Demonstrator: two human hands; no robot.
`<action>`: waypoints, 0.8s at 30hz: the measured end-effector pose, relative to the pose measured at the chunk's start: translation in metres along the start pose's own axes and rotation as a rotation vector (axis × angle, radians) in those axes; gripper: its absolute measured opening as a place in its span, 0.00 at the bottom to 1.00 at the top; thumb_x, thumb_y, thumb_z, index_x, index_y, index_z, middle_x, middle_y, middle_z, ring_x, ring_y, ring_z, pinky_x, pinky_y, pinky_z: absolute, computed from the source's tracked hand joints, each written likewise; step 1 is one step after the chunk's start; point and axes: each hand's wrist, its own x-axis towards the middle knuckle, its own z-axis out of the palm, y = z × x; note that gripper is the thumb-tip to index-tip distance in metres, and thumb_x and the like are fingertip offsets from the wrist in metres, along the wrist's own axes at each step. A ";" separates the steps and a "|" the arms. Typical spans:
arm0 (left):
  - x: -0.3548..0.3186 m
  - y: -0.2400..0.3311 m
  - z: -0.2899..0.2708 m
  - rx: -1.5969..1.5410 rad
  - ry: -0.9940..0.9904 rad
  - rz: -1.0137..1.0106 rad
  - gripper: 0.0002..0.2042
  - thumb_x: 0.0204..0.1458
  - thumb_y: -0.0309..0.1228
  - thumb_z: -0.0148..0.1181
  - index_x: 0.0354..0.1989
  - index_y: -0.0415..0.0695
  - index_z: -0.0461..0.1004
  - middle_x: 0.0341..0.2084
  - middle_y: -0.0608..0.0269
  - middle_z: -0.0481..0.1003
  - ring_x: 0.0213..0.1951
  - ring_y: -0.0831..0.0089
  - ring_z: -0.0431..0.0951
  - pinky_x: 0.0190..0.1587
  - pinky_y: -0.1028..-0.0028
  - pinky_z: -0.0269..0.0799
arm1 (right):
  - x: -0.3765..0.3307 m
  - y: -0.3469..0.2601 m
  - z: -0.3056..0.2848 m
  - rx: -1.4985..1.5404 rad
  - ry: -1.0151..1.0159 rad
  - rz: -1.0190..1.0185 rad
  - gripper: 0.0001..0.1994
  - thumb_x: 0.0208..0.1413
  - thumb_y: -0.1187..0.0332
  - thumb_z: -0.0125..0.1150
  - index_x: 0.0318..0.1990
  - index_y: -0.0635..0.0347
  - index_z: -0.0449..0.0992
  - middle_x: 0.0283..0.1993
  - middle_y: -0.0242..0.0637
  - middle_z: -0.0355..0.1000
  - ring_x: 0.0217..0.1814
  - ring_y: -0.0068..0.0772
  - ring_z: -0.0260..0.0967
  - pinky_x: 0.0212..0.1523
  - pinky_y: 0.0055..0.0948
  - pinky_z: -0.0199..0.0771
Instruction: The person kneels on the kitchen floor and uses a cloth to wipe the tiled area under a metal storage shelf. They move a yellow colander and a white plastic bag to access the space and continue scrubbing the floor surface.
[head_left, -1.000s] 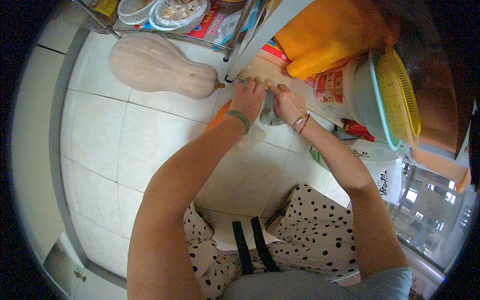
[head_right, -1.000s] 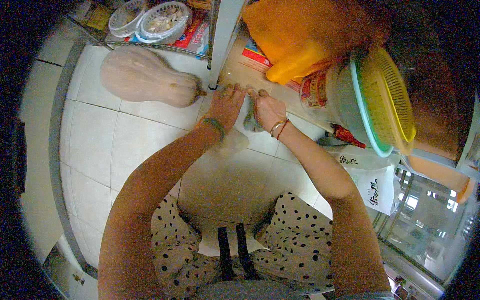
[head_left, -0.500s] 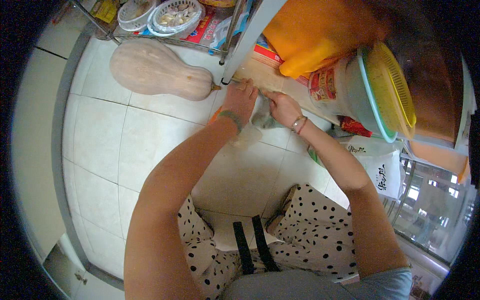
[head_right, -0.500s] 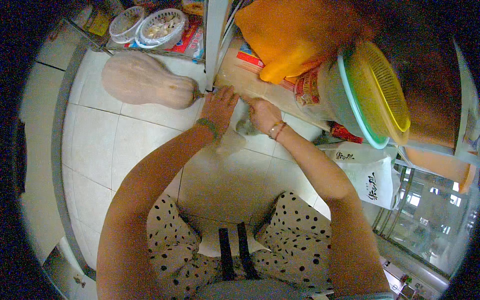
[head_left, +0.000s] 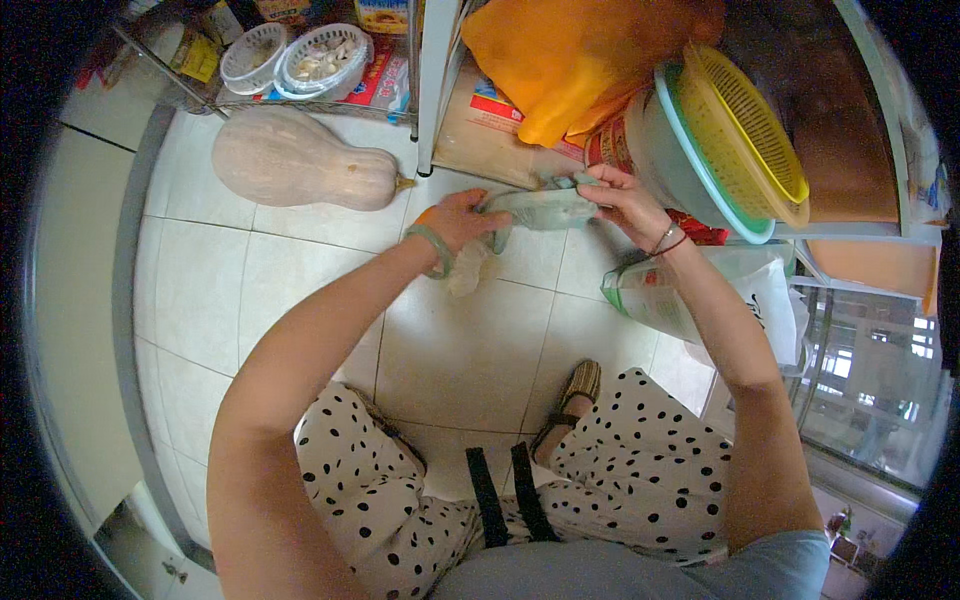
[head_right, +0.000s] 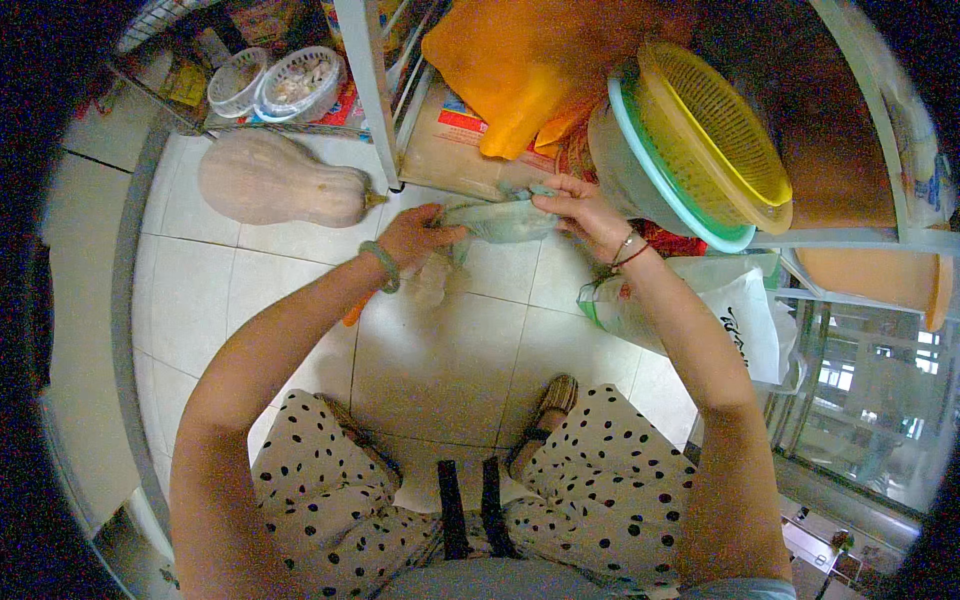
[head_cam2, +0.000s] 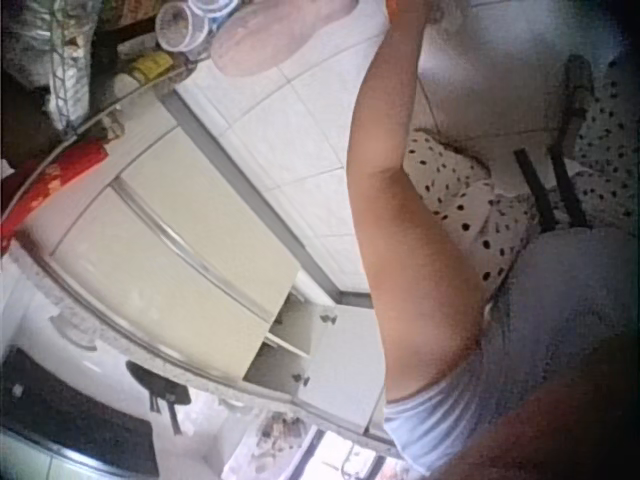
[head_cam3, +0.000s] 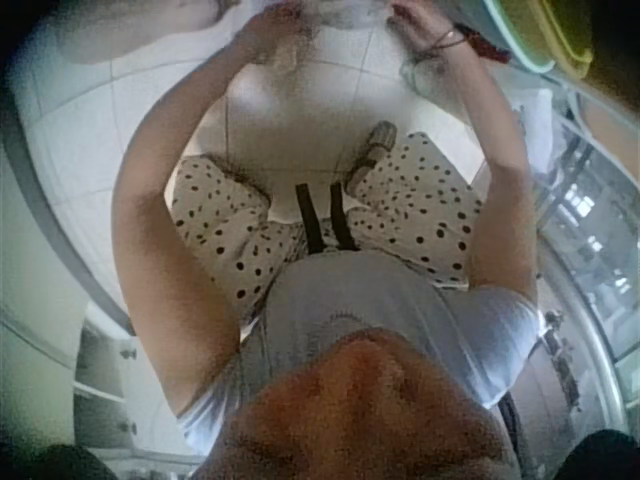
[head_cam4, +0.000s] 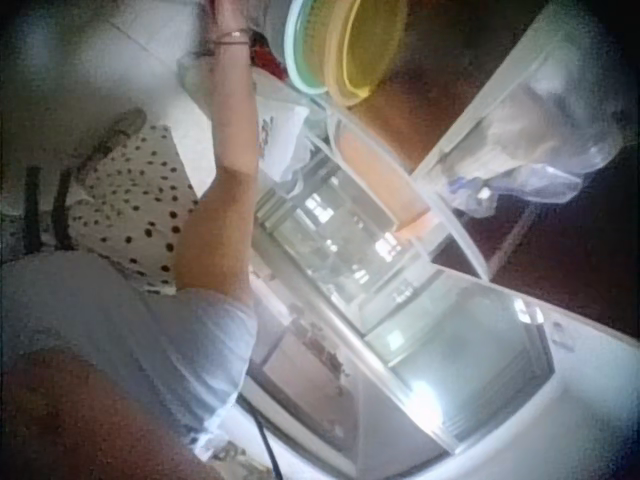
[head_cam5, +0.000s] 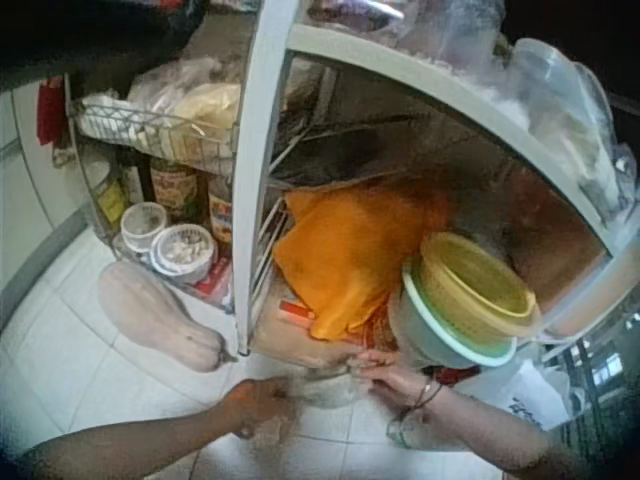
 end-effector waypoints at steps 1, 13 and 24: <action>0.001 -0.013 -0.006 -0.132 0.081 0.052 0.18 0.44 0.34 0.63 0.43 0.42 0.71 0.33 0.65 0.74 0.29 0.78 0.71 0.32 0.76 0.68 | 0.000 0.000 0.000 0.026 -0.015 -0.013 0.07 0.52 0.69 0.56 0.38 0.54 0.70 0.37 0.23 0.68 0.40 0.15 0.65 0.38 0.14 0.67; 0.001 -0.029 -0.023 -0.431 0.183 0.089 0.32 0.39 0.14 0.57 0.58 0.42 0.59 0.47 0.63 0.69 0.47 0.75 0.69 0.49 0.78 0.65 | -0.004 0.000 -0.003 0.257 -0.081 -0.106 0.06 0.54 0.73 0.52 0.40 0.59 0.68 0.41 0.33 0.69 0.44 0.27 0.69 0.44 0.22 0.72; -0.001 0.000 -0.002 -0.217 0.171 0.209 0.31 0.41 0.22 0.55 0.59 0.41 0.56 0.49 0.58 0.67 0.49 0.69 0.68 0.51 0.74 0.63 | 0.009 0.023 0.005 -0.220 0.110 -0.103 0.13 0.47 0.63 0.64 0.38 0.57 0.70 0.29 0.28 0.69 0.30 0.21 0.67 0.29 0.21 0.67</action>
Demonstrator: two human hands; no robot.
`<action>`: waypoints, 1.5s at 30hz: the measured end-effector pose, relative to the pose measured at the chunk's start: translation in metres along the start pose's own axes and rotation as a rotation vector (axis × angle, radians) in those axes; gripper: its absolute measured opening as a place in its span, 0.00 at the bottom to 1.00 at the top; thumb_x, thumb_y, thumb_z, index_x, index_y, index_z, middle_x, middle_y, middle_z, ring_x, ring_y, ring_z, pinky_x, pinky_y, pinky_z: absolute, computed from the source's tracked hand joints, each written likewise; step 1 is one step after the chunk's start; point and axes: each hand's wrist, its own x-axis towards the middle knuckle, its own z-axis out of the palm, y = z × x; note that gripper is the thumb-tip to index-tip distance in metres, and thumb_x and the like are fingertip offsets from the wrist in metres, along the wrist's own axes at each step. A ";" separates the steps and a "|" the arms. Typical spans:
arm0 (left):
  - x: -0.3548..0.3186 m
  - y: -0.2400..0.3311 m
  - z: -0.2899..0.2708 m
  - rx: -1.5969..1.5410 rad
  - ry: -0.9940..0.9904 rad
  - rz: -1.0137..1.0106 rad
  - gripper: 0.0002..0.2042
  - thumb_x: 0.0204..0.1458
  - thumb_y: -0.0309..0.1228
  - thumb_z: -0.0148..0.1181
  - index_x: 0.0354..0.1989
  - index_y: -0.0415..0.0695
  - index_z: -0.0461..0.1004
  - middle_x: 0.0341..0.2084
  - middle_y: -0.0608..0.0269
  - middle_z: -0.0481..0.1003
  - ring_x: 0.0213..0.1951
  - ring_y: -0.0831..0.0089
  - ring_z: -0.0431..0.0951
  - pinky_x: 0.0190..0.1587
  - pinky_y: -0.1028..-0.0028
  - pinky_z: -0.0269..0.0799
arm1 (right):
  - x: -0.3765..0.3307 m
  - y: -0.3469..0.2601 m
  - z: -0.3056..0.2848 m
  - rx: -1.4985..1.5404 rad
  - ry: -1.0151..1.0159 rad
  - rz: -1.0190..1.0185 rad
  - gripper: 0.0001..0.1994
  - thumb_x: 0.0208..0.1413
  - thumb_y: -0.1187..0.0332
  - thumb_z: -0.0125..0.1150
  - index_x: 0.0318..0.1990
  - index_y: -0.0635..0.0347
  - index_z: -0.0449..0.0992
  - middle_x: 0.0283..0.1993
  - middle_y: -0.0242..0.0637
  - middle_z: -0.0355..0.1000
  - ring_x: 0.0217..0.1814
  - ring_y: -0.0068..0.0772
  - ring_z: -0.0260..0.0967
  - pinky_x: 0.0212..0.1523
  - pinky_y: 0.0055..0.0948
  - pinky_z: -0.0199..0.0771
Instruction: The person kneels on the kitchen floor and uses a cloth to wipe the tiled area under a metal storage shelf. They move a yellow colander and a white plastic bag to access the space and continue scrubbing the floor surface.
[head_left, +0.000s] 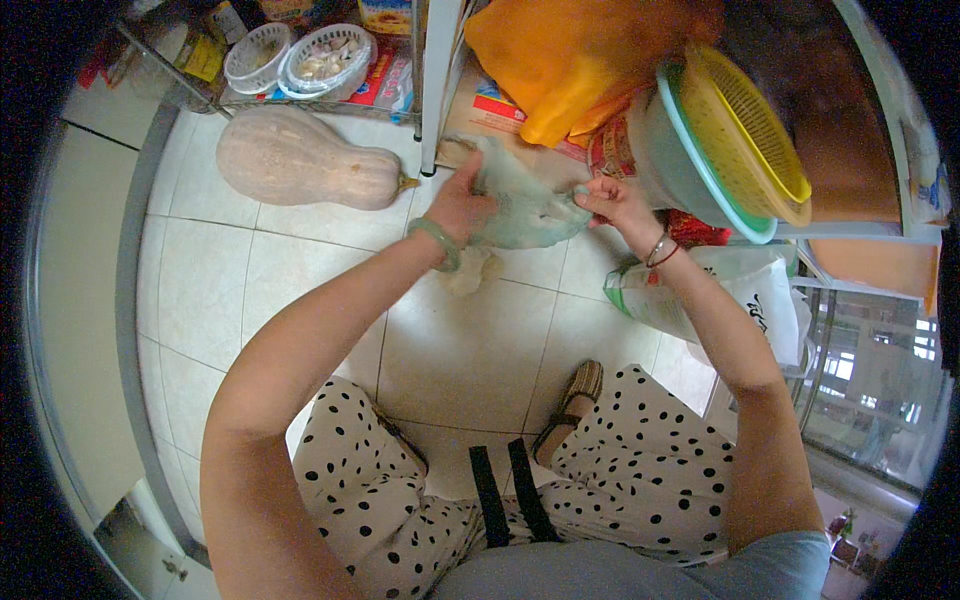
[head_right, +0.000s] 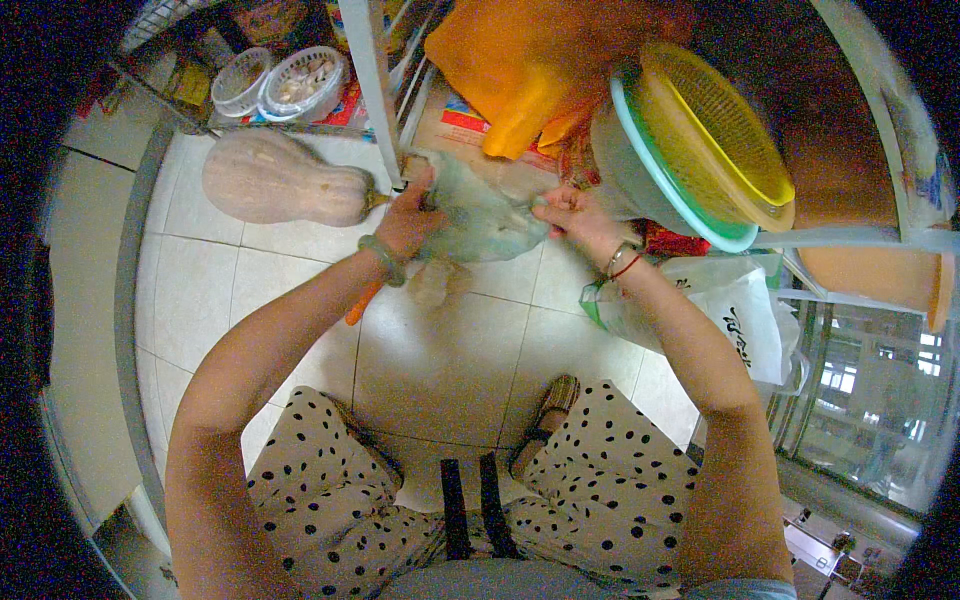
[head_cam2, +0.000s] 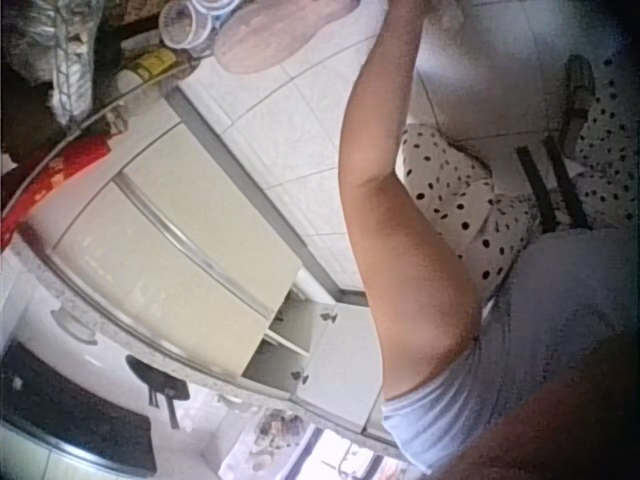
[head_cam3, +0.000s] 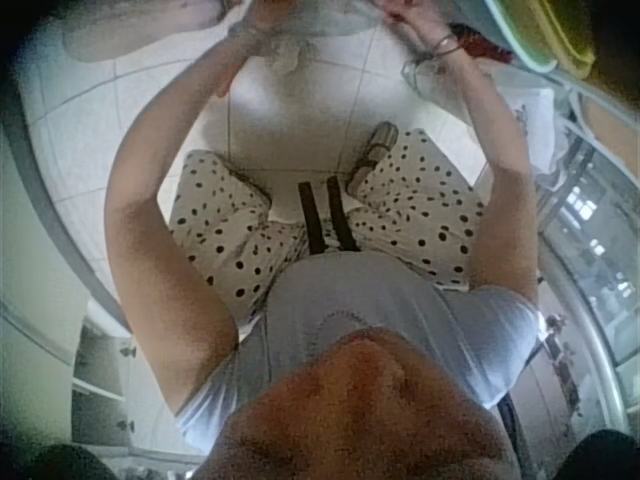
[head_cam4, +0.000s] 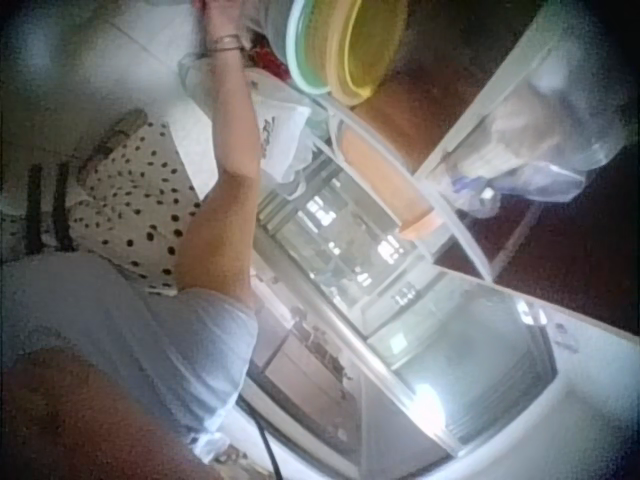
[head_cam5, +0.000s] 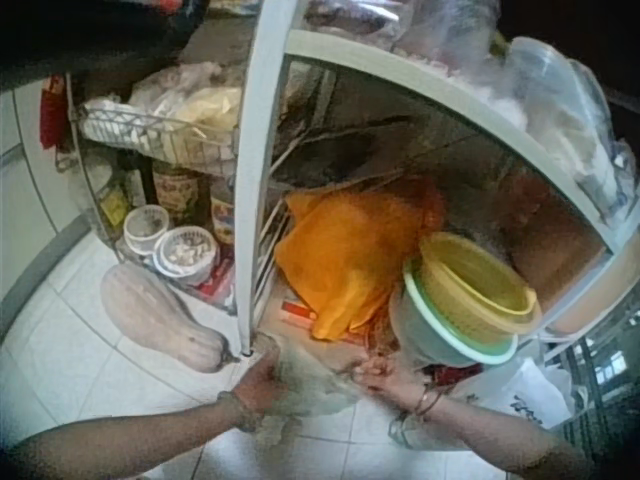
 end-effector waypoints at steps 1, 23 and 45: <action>0.002 -0.005 0.006 0.071 -0.045 0.009 0.31 0.43 0.25 0.57 0.59 0.41 0.56 0.49 0.58 0.68 0.48 0.69 0.68 0.50 0.74 0.64 | 0.001 0.004 0.004 -0.138 0.041 -0.033 0.14 0.46 0.64 0.64 0.38 0.58 0.70 0.29 0.29 0.69 0.30 0.22 0.67 0.30 0.22 0.68; 0.038 -0.020 0.015 0.991 -0.156 -0.075 0.15 0.49 0.39 0.50 0.41 0.43 0.71 0.43 0.55 0.71 0.46 0.58 0.69 0.46 0.63 0.66 | -0.019 -0.010 -0.002 0.590 -0.087 0.206 0.10 0.53 0.62 0.51 0.35 0.59 0.72 0.32 0.32 0.72 0.36 0.26 0.70 0.38 0.27 0.71; 0.107 -0.053 -0.020 1.461 -0.095 0.347 0.12 0.48 0.28 0.44 0.41 0.50 0.70 0.41 0.59 0.69 0.46 0.60 0.71 0.46 0.62 0.70 | 0.063 0.038 0.051 -0.484 0.266 -0.384 0.18 0.42 0.60 0.66 0.41 0.55 0.72 0.36 0.36 0.73 0.39 0.31 0.70 0.38 0.26 0.70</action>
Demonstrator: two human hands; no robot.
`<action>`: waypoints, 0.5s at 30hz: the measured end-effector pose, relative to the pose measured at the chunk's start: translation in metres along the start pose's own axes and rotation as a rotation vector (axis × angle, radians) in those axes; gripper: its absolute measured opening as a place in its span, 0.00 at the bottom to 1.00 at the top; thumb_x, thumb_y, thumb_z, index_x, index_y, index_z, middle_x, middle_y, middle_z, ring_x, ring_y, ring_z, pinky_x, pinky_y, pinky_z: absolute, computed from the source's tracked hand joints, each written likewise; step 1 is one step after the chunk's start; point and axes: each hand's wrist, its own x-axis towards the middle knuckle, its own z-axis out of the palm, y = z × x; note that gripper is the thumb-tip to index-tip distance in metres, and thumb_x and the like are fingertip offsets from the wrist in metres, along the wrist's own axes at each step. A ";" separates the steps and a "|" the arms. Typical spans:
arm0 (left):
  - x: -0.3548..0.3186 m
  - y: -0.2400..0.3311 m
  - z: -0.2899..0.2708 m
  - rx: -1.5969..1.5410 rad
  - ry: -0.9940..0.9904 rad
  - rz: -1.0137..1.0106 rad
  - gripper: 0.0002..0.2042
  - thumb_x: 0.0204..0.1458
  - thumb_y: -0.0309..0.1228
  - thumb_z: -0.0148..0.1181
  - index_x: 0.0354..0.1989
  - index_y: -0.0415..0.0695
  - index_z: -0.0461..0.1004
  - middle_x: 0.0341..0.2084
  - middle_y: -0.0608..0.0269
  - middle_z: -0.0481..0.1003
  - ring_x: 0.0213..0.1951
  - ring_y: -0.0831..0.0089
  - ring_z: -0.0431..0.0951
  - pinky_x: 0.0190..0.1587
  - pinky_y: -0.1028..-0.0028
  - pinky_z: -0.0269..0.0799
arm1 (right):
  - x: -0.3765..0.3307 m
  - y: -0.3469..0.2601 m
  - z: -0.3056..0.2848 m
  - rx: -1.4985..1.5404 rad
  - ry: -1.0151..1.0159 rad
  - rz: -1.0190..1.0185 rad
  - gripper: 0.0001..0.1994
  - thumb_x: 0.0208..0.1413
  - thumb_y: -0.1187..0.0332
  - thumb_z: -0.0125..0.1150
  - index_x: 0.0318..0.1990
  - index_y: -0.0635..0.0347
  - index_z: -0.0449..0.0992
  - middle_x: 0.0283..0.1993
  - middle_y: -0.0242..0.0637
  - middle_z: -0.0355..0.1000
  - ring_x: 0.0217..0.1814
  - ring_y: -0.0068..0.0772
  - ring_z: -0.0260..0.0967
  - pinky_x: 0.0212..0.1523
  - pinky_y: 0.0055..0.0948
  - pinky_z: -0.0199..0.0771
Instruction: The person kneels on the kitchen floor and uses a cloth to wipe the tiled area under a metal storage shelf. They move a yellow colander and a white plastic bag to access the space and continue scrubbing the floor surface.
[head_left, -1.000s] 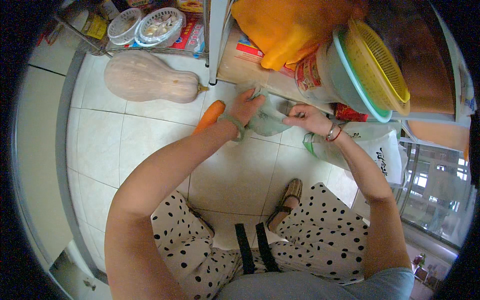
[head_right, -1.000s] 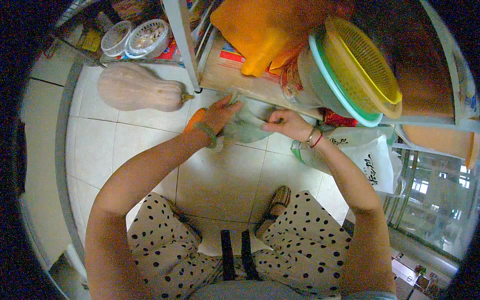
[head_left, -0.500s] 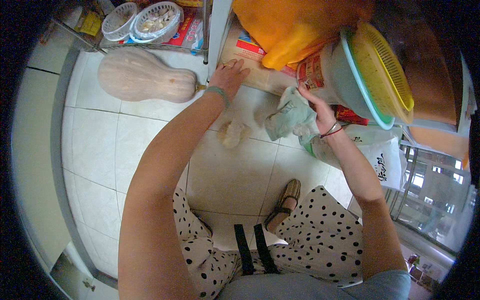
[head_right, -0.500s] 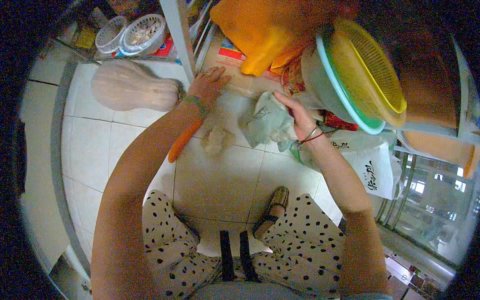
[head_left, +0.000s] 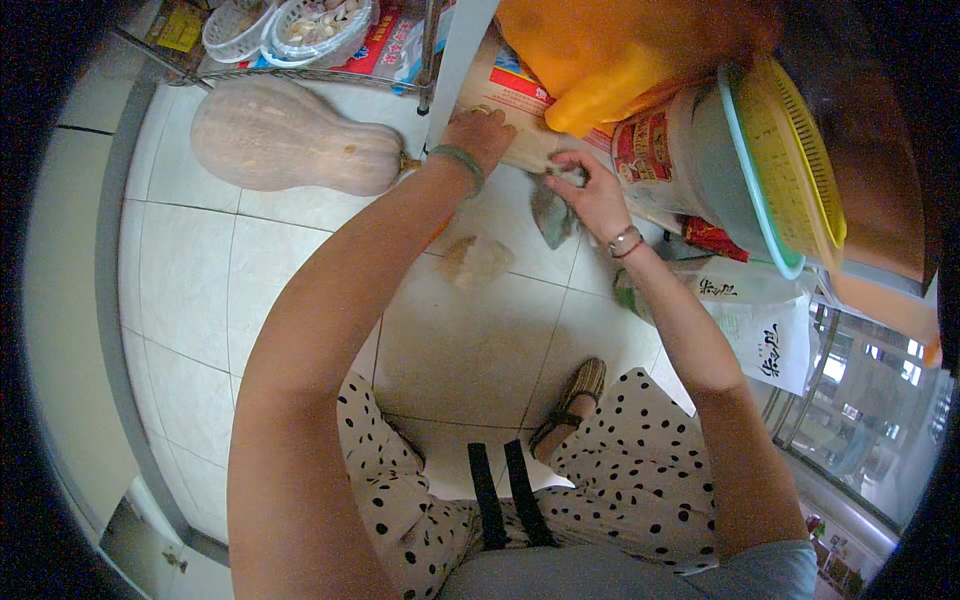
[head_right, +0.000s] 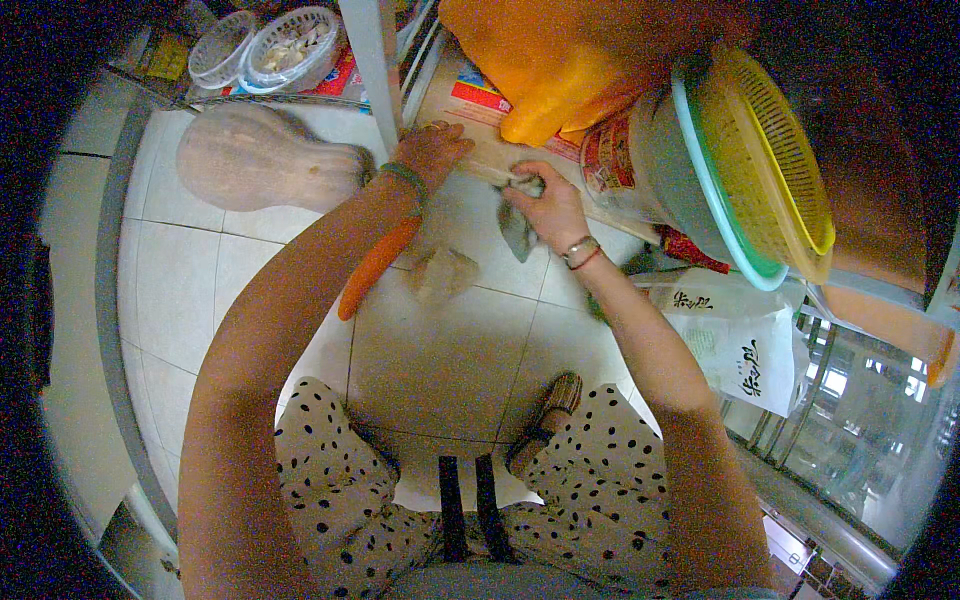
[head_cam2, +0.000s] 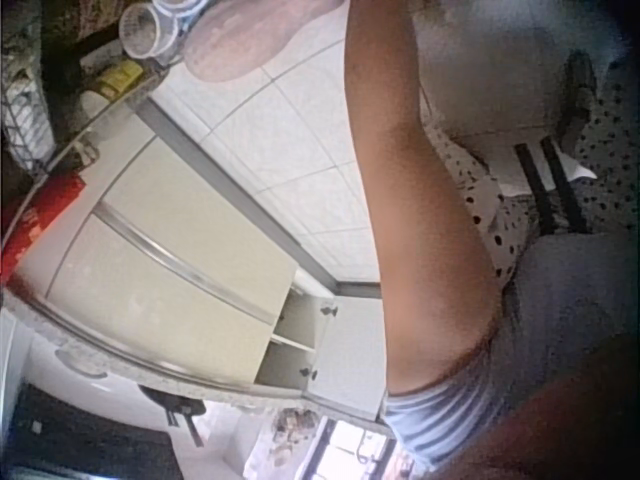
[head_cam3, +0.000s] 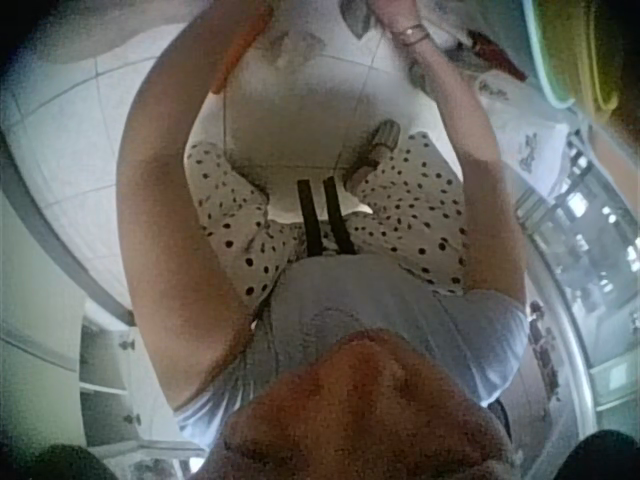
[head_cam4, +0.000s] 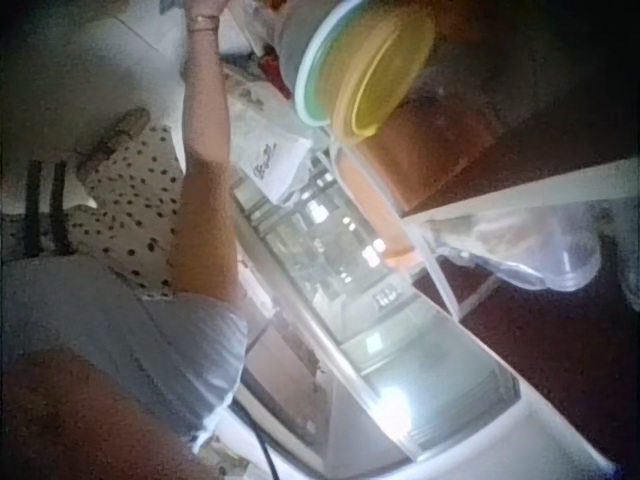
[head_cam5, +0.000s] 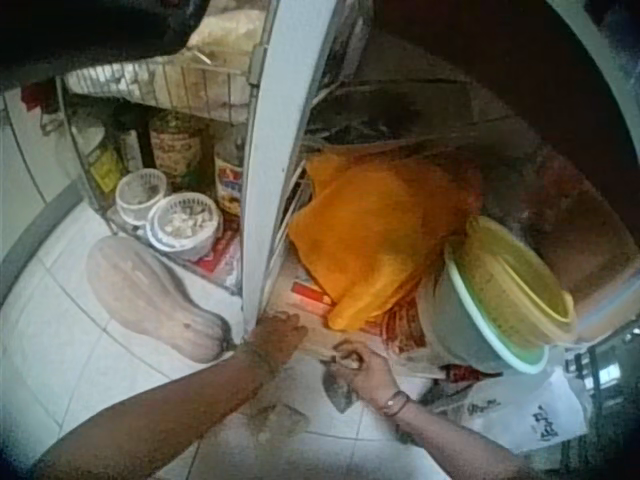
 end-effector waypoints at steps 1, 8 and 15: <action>0.000 0.000 0.001 0.002 0.014 -0.002 0.12 0.48 0.28 0.44 0.40 0.49 0.70 0.39 0.59 0.69 0.44 0.60 0.71 0.46 0.62 0.70 | 0.004 -0.006 0.003 -0.083 -0.010 0.007 0.18 0.42 0.61 0.66 0.41 0.55 0.72 0.37 0.37 0.73 0.40 0.32 0.70 0.39 0.26 0.69; -0.001 0.002 -0.006 -0.030 0.015 -0.022 0.09 0.49 0.28 0.46 0.36 0.47 0.72 0.36 0.57 0.71 0.45 0.61 0.72 0.46 0.63 0.69 | 0.016 -0.027 0.008 -0.428 0.008 -0.115 0.18 0.40 0.62 0.66 0.41 0.52 0.71 0.41 0.38 0.70 0.42 0.40 0.69 0.39 0.32 0.70; -0.006 0.000 0.002 -0.047 0.116 0.005 0.08 0.48 0.28 0.46 0.33 0.43 0.72 0.35 0.56 0.72 0.43 0.62 0.73 0.45 0.65 0.70 | 0.017 -0.017 0.004 -0.463 0.005 -0.216 0.09 0.44 0.64 0.62 0.35 0.51 0.74 0.38 0.36 0.70 0.39 0.40 0.69 0.36 0.34 0.70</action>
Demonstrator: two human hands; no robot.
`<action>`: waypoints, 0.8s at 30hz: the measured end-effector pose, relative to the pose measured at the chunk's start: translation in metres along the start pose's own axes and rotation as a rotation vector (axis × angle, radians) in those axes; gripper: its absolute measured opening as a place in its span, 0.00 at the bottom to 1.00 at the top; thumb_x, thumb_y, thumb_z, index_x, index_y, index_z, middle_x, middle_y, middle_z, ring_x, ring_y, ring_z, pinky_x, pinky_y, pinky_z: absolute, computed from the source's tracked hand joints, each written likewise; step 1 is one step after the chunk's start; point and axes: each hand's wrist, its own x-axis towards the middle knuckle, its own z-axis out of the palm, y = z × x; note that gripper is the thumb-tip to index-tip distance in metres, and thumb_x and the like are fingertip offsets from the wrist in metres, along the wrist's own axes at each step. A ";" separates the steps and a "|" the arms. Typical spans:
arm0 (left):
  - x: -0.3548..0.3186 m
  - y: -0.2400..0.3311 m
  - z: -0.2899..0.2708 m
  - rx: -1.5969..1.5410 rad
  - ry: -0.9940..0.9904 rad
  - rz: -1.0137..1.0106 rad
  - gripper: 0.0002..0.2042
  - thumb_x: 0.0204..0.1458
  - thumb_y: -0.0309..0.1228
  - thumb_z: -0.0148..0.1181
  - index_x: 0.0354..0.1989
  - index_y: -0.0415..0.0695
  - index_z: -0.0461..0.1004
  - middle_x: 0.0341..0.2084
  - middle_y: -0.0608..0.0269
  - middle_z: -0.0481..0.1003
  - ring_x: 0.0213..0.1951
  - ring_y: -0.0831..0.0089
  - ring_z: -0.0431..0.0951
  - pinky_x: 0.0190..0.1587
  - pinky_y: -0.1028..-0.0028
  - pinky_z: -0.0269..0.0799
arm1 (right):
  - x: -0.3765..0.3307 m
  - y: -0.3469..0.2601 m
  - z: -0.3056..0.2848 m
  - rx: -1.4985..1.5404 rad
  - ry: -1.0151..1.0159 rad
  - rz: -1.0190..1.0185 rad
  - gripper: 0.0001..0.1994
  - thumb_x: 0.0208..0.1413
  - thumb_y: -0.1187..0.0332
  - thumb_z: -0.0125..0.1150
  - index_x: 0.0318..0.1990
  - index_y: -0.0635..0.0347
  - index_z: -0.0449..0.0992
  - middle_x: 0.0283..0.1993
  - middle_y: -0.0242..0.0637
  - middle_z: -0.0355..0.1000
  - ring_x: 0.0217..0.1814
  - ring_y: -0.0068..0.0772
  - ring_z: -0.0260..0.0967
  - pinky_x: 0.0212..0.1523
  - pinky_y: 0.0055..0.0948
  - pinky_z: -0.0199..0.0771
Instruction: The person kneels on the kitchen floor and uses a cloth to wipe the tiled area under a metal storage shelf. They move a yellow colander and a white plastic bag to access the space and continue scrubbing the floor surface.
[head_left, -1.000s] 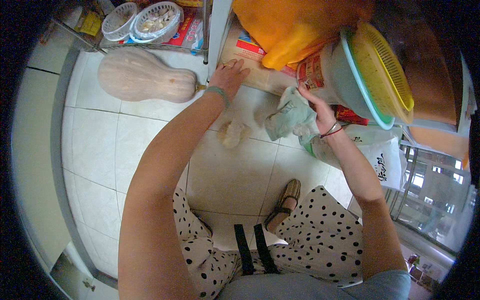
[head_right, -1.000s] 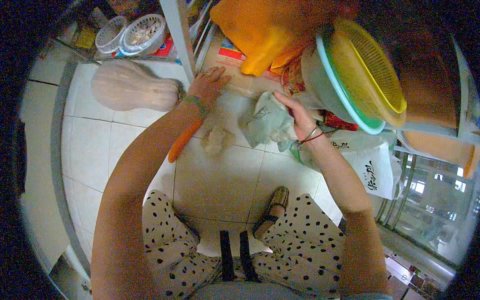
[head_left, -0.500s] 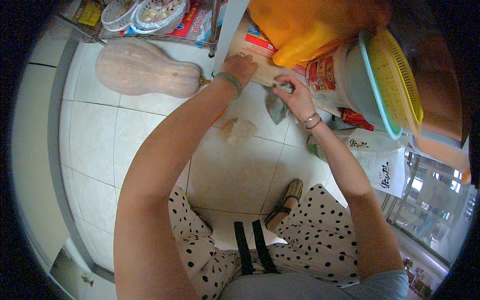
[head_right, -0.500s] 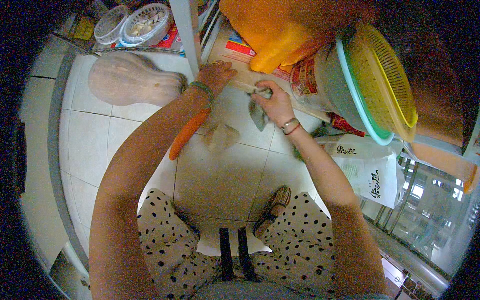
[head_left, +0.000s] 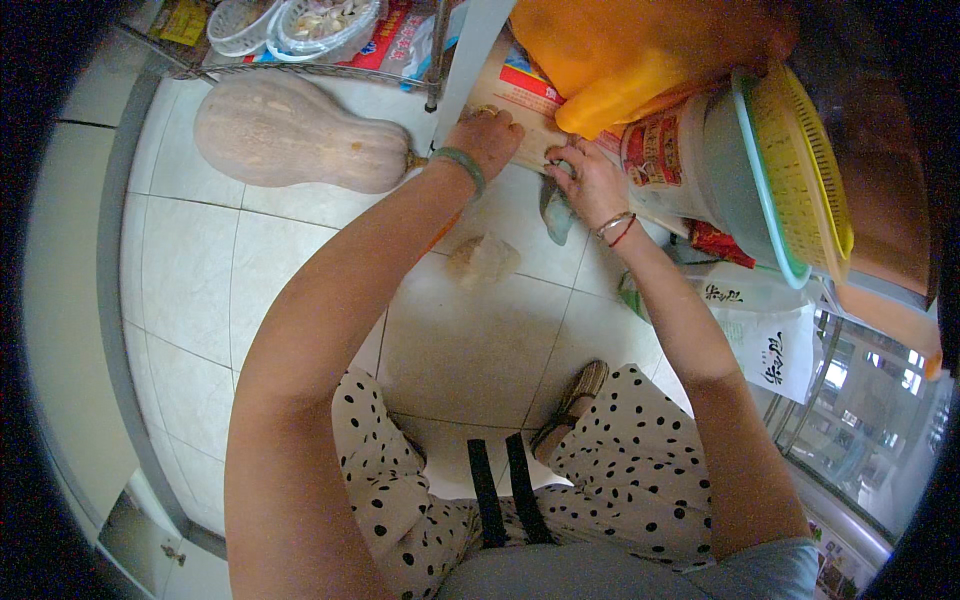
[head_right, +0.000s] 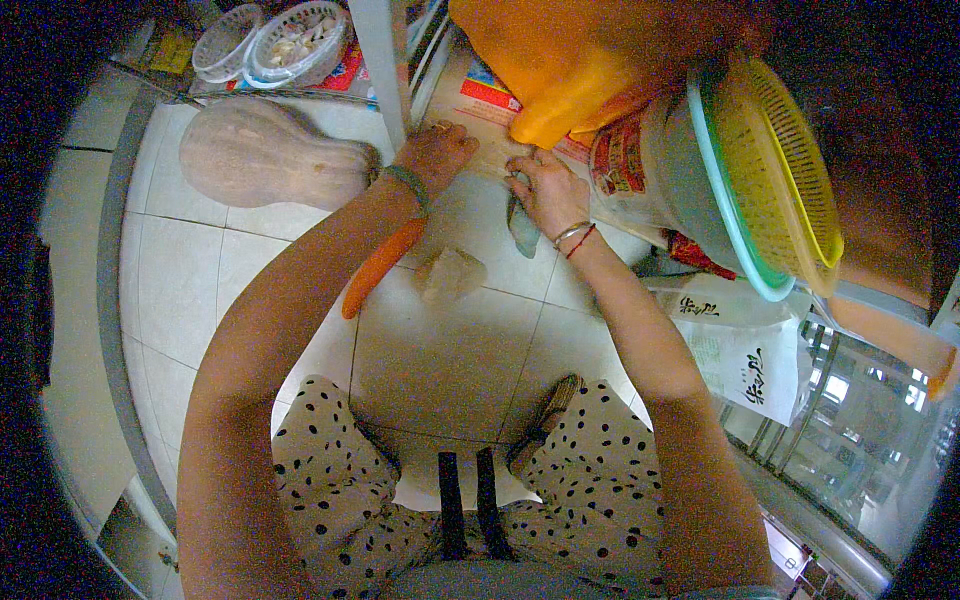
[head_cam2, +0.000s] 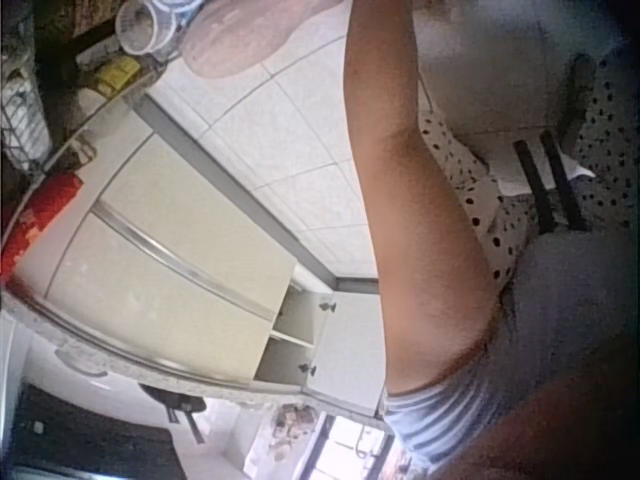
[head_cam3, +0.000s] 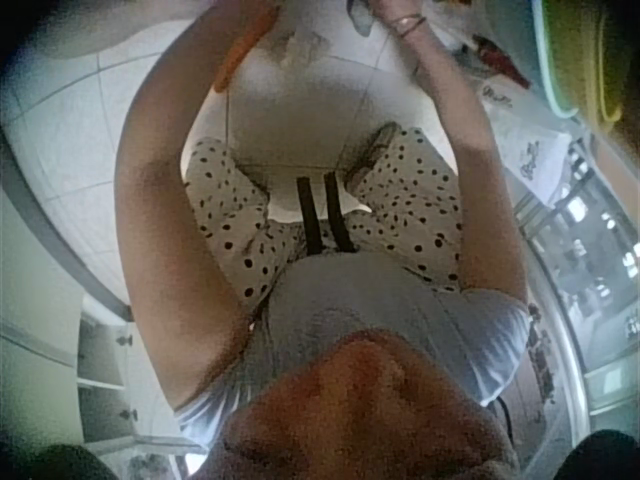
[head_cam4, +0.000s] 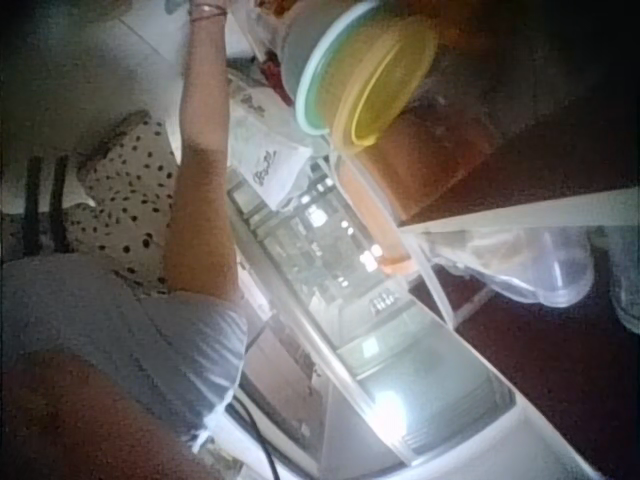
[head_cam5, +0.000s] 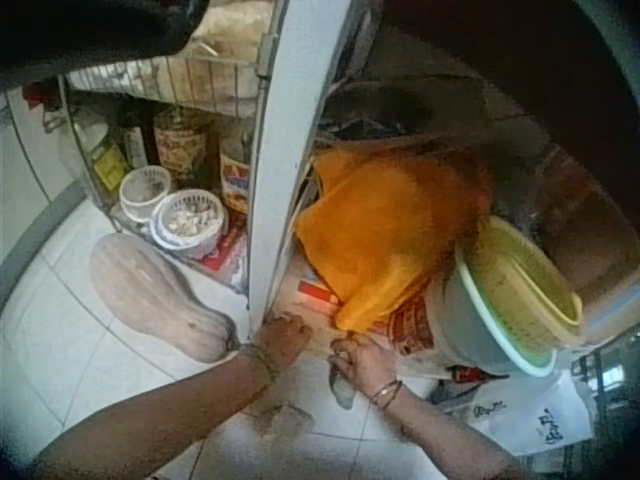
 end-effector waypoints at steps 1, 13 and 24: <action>0.000 0.000 0.002 -0.004 0.001 0.001 0.08 0.48 0.28 0.46 0.33 0.43 0.72 0.35 0.56 0.72 0.43 0.62 0.73 0.44 0.64 0.70 | -0.001 0.001 0.001 0.001 0.007 -0.001 0.08 0.45 0.64 0.61 0.34 0.51 0.74 0.38 0.36 0.70 0.39 0.40 0.69 0.35 0.34 0.70; 0.003 0.003 0.009 0.226 0.014 -0.072 0.14 0.51 0.32 0.44 0.42 0.39 0.69 0.46 0.48 0.68 0.49 0.47 0.66 0.51 0.51 0.60 | 0.004 0.009 0.002 0.126 0.008 -0.034 0.14 0.42 0.63 0.63 0.38 0.54 0.73 0.35 0.39 0.70 0.38 0.42 0.70 0.37 0.35 0.69; 0.022 0.015 -0.032 0.061 0.020 -0.242 0.10 0.48 0.31 0.49 0.39 0.44 0.70 0.38 0.53 0.72 0.41 0.60 0.73 0.50 0.61 0.63 | 0.000 -0.005 -0.011 -0.158 0.028 0.176 0.17 0.44 0.54 0.62 0.39 0.51 0.73 0.36 0.36 0.69 0.41 0.38 0.68 0.38 0.36 0.69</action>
